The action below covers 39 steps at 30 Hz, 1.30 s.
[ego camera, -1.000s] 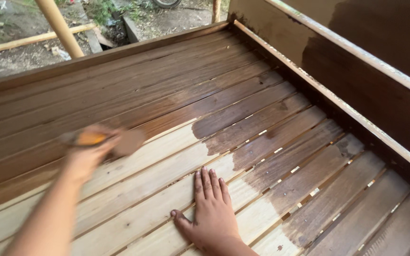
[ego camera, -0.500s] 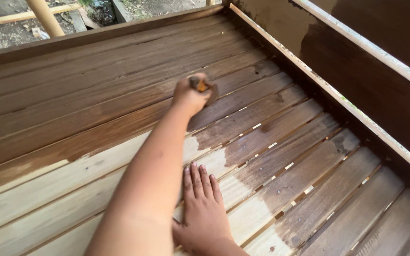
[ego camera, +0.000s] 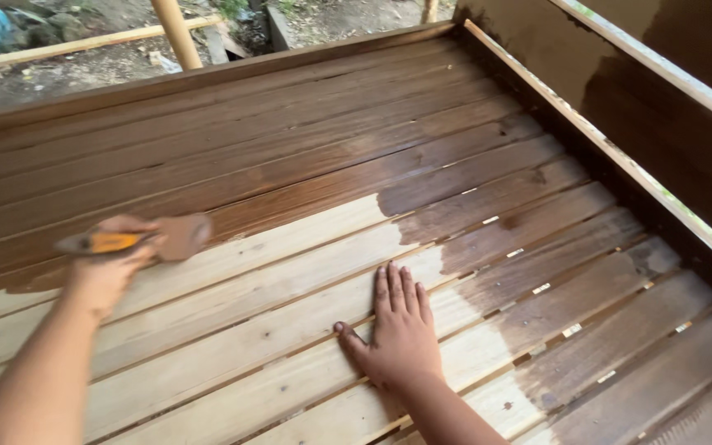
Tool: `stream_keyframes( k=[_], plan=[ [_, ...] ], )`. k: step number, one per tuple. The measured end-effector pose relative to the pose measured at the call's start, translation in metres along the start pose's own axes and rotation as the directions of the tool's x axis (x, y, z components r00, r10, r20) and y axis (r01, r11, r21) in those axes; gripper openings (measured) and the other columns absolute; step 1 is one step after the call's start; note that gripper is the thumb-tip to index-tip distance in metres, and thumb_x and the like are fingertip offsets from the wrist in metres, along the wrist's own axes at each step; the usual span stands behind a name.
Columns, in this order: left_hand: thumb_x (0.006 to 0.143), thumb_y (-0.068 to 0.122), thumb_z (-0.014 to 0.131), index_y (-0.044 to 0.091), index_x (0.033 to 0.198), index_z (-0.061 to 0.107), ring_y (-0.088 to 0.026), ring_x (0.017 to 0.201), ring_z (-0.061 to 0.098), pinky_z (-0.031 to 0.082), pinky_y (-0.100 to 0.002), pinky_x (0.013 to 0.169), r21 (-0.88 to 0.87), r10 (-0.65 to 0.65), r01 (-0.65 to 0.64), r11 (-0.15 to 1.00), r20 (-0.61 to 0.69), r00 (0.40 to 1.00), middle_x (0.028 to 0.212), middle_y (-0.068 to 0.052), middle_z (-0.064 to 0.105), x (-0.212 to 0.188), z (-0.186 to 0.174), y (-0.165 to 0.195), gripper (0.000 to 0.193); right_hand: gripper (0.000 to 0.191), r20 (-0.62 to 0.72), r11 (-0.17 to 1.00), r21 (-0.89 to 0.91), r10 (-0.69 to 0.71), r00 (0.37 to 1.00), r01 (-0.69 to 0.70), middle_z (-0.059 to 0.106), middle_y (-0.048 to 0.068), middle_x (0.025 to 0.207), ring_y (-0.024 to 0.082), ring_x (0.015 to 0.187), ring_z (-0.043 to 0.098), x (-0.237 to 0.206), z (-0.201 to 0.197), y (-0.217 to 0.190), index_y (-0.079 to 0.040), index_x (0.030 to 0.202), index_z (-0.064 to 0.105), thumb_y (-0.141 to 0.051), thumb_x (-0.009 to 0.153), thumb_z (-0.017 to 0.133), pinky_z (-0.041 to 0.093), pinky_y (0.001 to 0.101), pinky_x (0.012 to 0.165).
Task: The person applies brown oil wood stain to the slatted surface of a wooden bench-like structure using a wide brush. They dip the brush into a can of Davies wood stain, wipe excess on the lid, and brush the stain across the planks, working section by section to coat the bare wood.
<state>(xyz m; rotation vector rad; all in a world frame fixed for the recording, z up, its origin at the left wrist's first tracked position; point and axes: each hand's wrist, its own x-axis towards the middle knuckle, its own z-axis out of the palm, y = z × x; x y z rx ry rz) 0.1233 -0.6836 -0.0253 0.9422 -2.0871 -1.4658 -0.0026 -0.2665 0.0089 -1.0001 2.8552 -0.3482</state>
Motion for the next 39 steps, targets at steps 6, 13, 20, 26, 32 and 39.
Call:
stream_keyframes(
  k=[6,13,20,26,32,39],
  plan=[
    [0.088,0.003,0.076,0.008,0.11,0.062,-0.02,0.103,0.067,0.058,-0.033,0.081,-0.237,0.065,-0.046,0.97,0.075,0.995,0.112,-0.009,0.07,0.023,0.038,0.004,0.026,0.108,-0.003,1.0,0.009,0.005,1.0,-0.005,0.01,0.021,0.17,0.035,0.153,0.002,0.0,0.0,0.001,0.004,0.156,0.01,-0.074,0.089,0.044,0.003,0.0451,0.12],
    [0.087,0.013,0.082,0.012,0.101,0.067,-0.016,0.086,0.065,0.055,-0.032,0.073,-0.227,0.482,-0.452,0.863,0.101,0.87,0.092,-0.002,0.069,0.089,0.308,0.088,0.022,0.109,-0.035,0.998,0.049,-0.026,0.999,0.027,0.01,0.023,0.17,0.039,0.157,0.002,0.004,0.017,0.013,0.006,0.155,0.011,-0.072,0.089,0.049,0.003,0.0475,0.119],
    [0.073,0.019,0.082,0.015,0.087,0.077,-0.025,0.087,0.076,0.061,-0.037,0.076,-0.161,0.301,-0.311,0.937,-0.084,0.95,0.089,-0.007,0.079,0.087,0.461,0.194,0.016,0.068,-0.236,0.973,-0.113,-0.224,0.946,0.203,0.023,0.019,0.163,0.039,0.154,0.011,0.019,0.074,0.055,-0.005,0.153,0.031,-0.04,0.095,0.044,0.007,0.0513,0.124],
    [0.075,0.023,0.083,0.011,0.093,0.074,-0.027,0.088,0.075,0.059,-0.039,0.077,-0.01,0.262,-0.267,0.964,-0.144,0.954,0.092,-0.01,0.078,0.084,0.409,0.159,0.024,0.084,-0.165,0.976,-0.134,-0.194,0.967,0.173,0.02,0.029,0.159,0.042,0.151,0.01,0.014,0.058,0.044,0.004,0.151,0.028,-0.046,0.087,0.049,0.007,0.0527,0.119],
    [0.084,0.007,0.079,0.012,0.098,0.069,-0.014,0.069,0.065,0.054,-0.032,0.057,-0.279,0.16,-0.181,0.943,-0.097,0.982,0.089,-0.003,0.072,0.085,0.237,0.062,0.018,0.106,-0.049,0.999,0.016,-0.035,0.998,0.036,0.013,0.022,0.167,0.036,0.156,0.006,0.009,0.016,0.017,0.005,0.153,0.016,-0.07,0.088,0.05,0.004,0.0458,0.12],
    [0.087,0.006,0.075,0.016,0.104,0.07,-0.009,0.079,0.07,0.061,-0.027,0.063,-0.02,0.007,-0.014,1.0,-0.338,0.941,0.099,0.003,0.073,0.013,-0.042,-0.005,0.021,0.11,0.024,0.994,-0.085,0.067,0.997,-0.065,0.007,0.021,0.168,0.033,0.153,0.002,0.0,0.023,-0.023,0.001,0.158,0.01,-0.076,0.087,0.044,0.001,0.0454,0.121]
  ],
)
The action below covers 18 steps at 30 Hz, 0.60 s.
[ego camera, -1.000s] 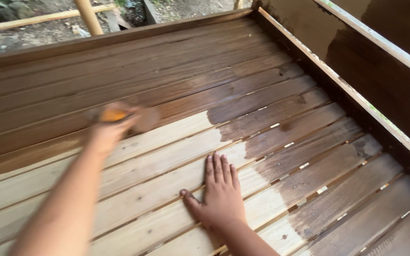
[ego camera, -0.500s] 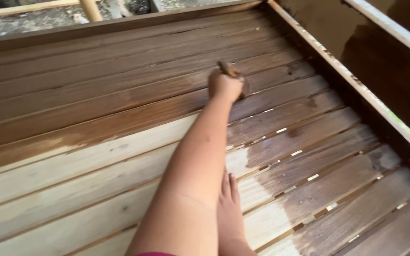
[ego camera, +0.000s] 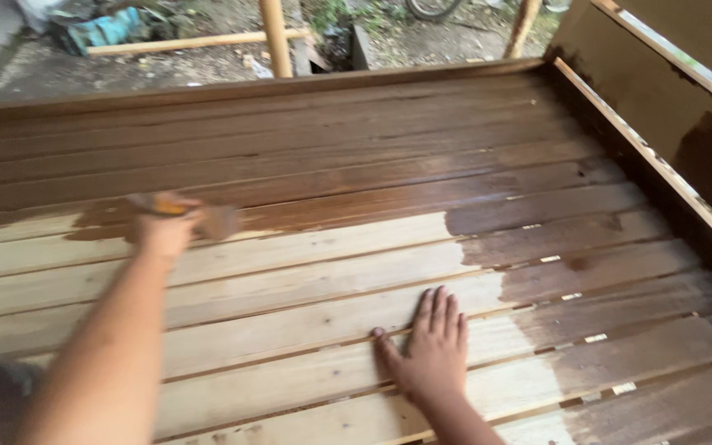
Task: The person applies brown oil wood stain to the slatted surface of a wooden bench-like structure using a wide brush. They dip the brush into a can of Davies wood stain, wipe excess on the lid, and brush the stain across the planks, working section by section to coat the bare wood.
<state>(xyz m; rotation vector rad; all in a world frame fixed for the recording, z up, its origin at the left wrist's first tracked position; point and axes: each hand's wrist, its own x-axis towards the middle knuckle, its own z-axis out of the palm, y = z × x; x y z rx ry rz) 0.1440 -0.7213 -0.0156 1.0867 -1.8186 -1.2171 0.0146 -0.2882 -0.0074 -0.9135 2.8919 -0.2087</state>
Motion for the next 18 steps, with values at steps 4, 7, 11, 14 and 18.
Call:
stream_keyframes(
  k=[4,7,11,14,18],
  plan=[
    [0.086,0.007,0.074,0.016,0.104,0.072,-0.012,0.081,0.071,0.06,-0.03,0.066,0.507,0.105,0.051,0.86,-0.275,0.956,0.098,0.001,0.074,0.001,-0.1,0.005,0.02,0.114,0.013,0.999,0.049,-0.017,1.0,0.016,0.006,0.021,0.17,0.034,0.153,0.0,-0.016,0.005,-0.035,0.001,0.16,0.009,-0.078,0.085,0.044,0.0,0.0449,0.12],
    [0.086,0.008,0.074,0.016,0.104,0.073,-0.015,0.083,0.072,0.06,-0.032,0.068,0.665,0.168,0.069,0.743,-0.285,0.944,0.098,-0.001,0.075,-0.007,-0.084,0.009,0.02,0.115,0.026,0.999,0.037,-0.014,1.0,0.013,0.006,0.022,0.17,0.033,0.153,0.0,-0.015,0.0,-0.043,0.003,0.159,0.01,-0.079,0.085,0.043,0.0,0.0444,0.12],
    [0.086,0.009,0.073,0.017,0.104,0.075,-0.019,0.085,0.073,0.059,-0.035,0.071,0.702,0.136,0.022,0.712,-0.169,0.976,0.097,-0.003,0.076,-0.033,0.037,0.023,0.019,0.114,-0.007,1.0,-0.017,-0.019,1.0,0.019,0.007,0.023,0.169,0.035,0.152,0.0,-0.012,0.0,-0.046,0.003,0.158,0.011,-0.079,0.086,0.04,0.001,0.045,0.12],
    [0.086,0.01,0.073,0.017,0.104,0.076,-0.021,0.086,0.073,0.059,-0.038,0.074,0.619,0.137,-0.082,0.781,-0.042,0.99,0.096,-0.005,0.077,-0.058,0.131,0.055,0.02,0.114,-0.024,0.999,-0.032,-0.025,0.999,0.025,0.009,0.023,0.168,0.034,0.152,0.002,-0.013,0.007,-0.046,0.004,0.158,0.012,-0.079,0.086,0.04,0.002,0.0448,0.12],
    [0.085,0.011,0.072,0.017,0.103,0.078,-0.025,0.088,0.074,0.059,-0.041,0.077,0.344,0.18,-0.208,0.916,0.111,0.977,0.096,-0.007,0.078,-0.083,0.21,0.102,0.02,0.113,-0.086,0.999,-0.034,-0.045,0.995,0.042,0.011,0.023,0.167,0.035,0.154,0.005,-0.01,0.017,-0.043,0.003,0.158,0.014,-0.077,0.083,0.042,0.003,0.0453,0.119]
  ],
)
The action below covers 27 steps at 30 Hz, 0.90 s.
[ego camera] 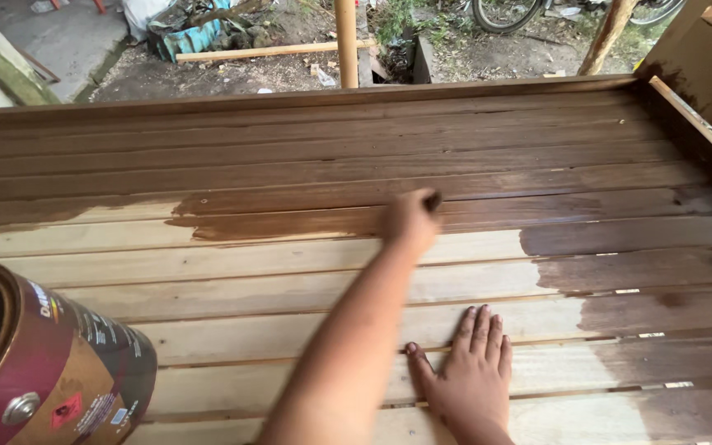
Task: The person applies brown oil wood stain to the slatted surface of a wooden bench-like structure using a wide brush. They dip the brush into a can of Davies wood stain, wipe excess on the lid, and brush the stain across the planks, working section by section to coat the bare wood.
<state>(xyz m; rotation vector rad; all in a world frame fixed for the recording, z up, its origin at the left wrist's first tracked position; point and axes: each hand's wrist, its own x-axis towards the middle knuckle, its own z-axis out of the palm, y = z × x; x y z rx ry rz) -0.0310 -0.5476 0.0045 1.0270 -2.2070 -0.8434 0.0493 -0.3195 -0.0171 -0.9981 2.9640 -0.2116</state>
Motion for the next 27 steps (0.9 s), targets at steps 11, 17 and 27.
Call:
stream_keyframes(
  k=[11,17,27],
  plan=[
    [0.083,0.002,0.077,0.005,0.095,0.076,-0.017,0.079,0.073,0.063,-0.034,0.071,-0.549,-0.026,0.014,0.836,-0.014,1.0,0.09,-0.007,0.077,0.039,-0.091,-0.172,0.012,0.116,-0.018,1.0,-0.004,0.019,1.0,-0.019,0.016,0.024,0.166,0.037,0.154,0.008,0.004,0.003,-0.001,0.002,0.158,0.018,-0.081,0.081,0.044,0.006,0.0458,0.12],
    [0.082,0.009,0.078,0.015,0.1,0.078,-0.024,0.101,0.073,0.058,-0.037,0.088,0.036,-0.292,0.313,0.949,-0.271,0.917,0.105,-0.006,0.077,0.014,-0.249,-0.203,0.02,0.116,-0.015,0.999,0.0,0.034,0.999,-0.034,0.015,0.021,0.167,0.035,0.152,0.008,0.004,-0.003,-0.004,0.001,0.159,0.017,-0.081,0.081,0.044,0.006,0.0451,0.121],
    [0.088,0.016,0.071,0.013,0.106,0.076,-0.034,0.096,0.072,0.057,-0.046,0.082,0.547,-0.153,0.216,0.809,-0.159,0.975,0.103,-0.013,0.076,-0.003,-0.133,-0.126,0.019,0.114,0.075,1.0,-0.013,0.021,0.997,-0.02,0.008,0.022,0.166,0.036,0.154,0.001,0.001,-0.01,-0.002,0.003,0.157,0.011,-0.08,0.084,0.043,0.003,0.0459,0.12]
  ],
)
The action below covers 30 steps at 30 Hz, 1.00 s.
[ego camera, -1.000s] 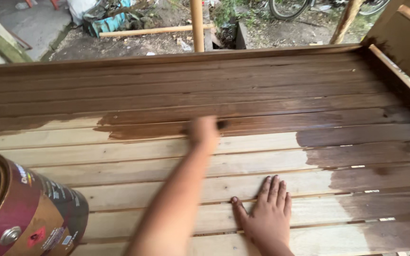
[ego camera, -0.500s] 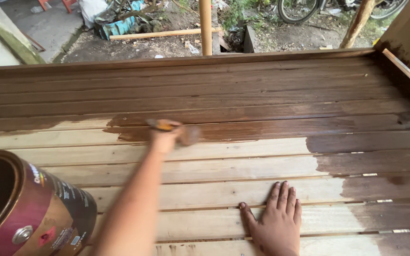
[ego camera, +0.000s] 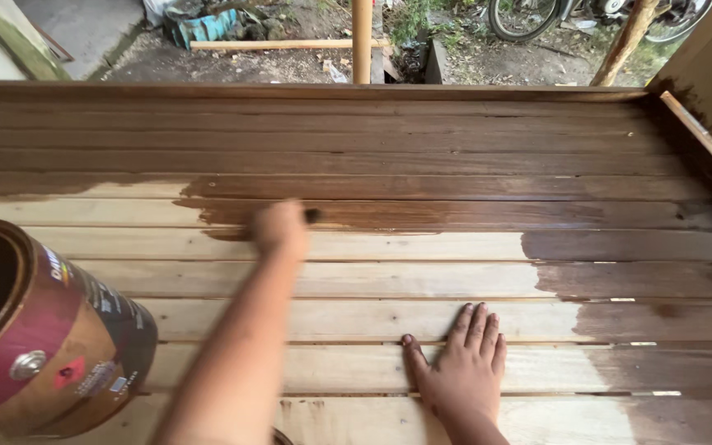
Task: The person applies brown oil wood stain to the slatted surface of a wooden bench-like structure using a wide brush. They dip the brush into a can of Davies wood stain, wipe excess on the lid, and brush the stain across the planks, working section by section to coat the bare wood.
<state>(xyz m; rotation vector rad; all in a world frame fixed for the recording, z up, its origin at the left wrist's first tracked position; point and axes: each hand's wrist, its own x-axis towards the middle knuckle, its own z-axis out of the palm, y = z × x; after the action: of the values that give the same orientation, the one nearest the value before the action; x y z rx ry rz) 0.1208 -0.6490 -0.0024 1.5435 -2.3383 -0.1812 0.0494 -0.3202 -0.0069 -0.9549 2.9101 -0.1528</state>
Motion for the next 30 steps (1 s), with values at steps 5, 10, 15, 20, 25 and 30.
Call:
stream_keyframes(
  k=[5,10,15,20,25,30],
  plan=[
    [0.084,0.018,0.077,0.014,0.103,0.077,-0.029,0.093,0.073,0.058,-0.042,0.082,-0.403,0.308,-0.224,0.888,0.157,0.938,0.1,-0.01,0.077,-0.033,0.027,0.121,0.019,0.114,-0.014,0.999,0.035,-0.002,1.0,0.003,0.009,0.021,0.164,0.034,0.153,0.002,-0.001,-0.004,-0.001,0.002,0.159,0.012,-0.078,0.084,0.045,0.003,0.0445,0.121],
    [0.082,0.021,0.085,0.018,0.11,0.078,-0.019,0.093,0.073,0.059,-0.034,0.084,-0.779,0.633,-0.335,0.53,0.102,0.767,0.104,-0.005,0.078,-0.02,0.044,0.133,0.03,0.115,-0.006,0.999,0.043,0.015,1.0,-0.014,0.009,0.019,0.17,0.033,0.153,0.002,-0.003,-0.004,-0.001,0.0,0.16,0.013,-0.078,0.082,0.046,0.002,0.0442,0.121],
    [0.085,0.029,0.081,0.03,0.126,0.075,-0.014,0.095,0.064,0.053,-0.031,0.086,-0.603,0.501,-0.17,0.78,0.438,0.747,0.112,0.001,0.077,0.036,-0.006,-0.011,0.041,0.114,-0.021,0.998,0.059,0.0,1.0,0.001,0.009,0.02,0.165,0.034,0.153,0.002,-0.003,-0.003,-0.001,0.002,0.156,0.012,-0.078,0.083,0.047,0.003,0.0445,0.121],
    [0.082,0.006,0.079,0.023,0.118,0.078,-0.016,0.109,0.066,0.061,-0.042,0.084,-0.441,0.051,0.239,0.865,0.552,0.832,0.121,0.001,0.074,0.08,-0.077,-0.127,0.04,0.115,-0.006,0.999,0.053,-0.006,1.0,0.006,0.009,0.021,0.166,0.035,0.153,0.003,-0.005,-0.002,0.002,0.003,0.157,0.011,-0.079,0.084,0.046,0.003,0.0445,0.122],
    [0.087,0.007,0.081,0.008,0.114,0.081,-0.032,0.107,0.072,0.057,-0.047,0.093,0.197,-0.081,0.004,0.98,0.381,0.921,0.119,-0.013,0.077,0.078,-0.117,-0.111,0.027,0.115,0.031,0.999,0.05,-0.009,0.999,0.008,0.006,0.02,0.166,0.034,0.154,0.0,-0.005,-0.002,0.003,0.002,0.157,0.007,-0.08,0.084,0.043,0.002,0.0443,0.121],
    [0.093,0.007,0.068,0.007,0.117,0.075,-0.035,0.103,0.072,0.057,-0.048,0.089,0.287,0.072,-0.206,0.936,0.416,0.907,0.113,-0.021,0.075,0.031,-0.094,-0.024,0.025,0.115,0.043,1.0,0.018,-0.017,0.999,0.017,0.004,0.022,0.166,0.035,0.154,-0.001,-0.005,-0.003,0.004,0.003,0.157,0.006,-0.081,0.087,0.04,0.001,0.0454,0.122]
  ],
)
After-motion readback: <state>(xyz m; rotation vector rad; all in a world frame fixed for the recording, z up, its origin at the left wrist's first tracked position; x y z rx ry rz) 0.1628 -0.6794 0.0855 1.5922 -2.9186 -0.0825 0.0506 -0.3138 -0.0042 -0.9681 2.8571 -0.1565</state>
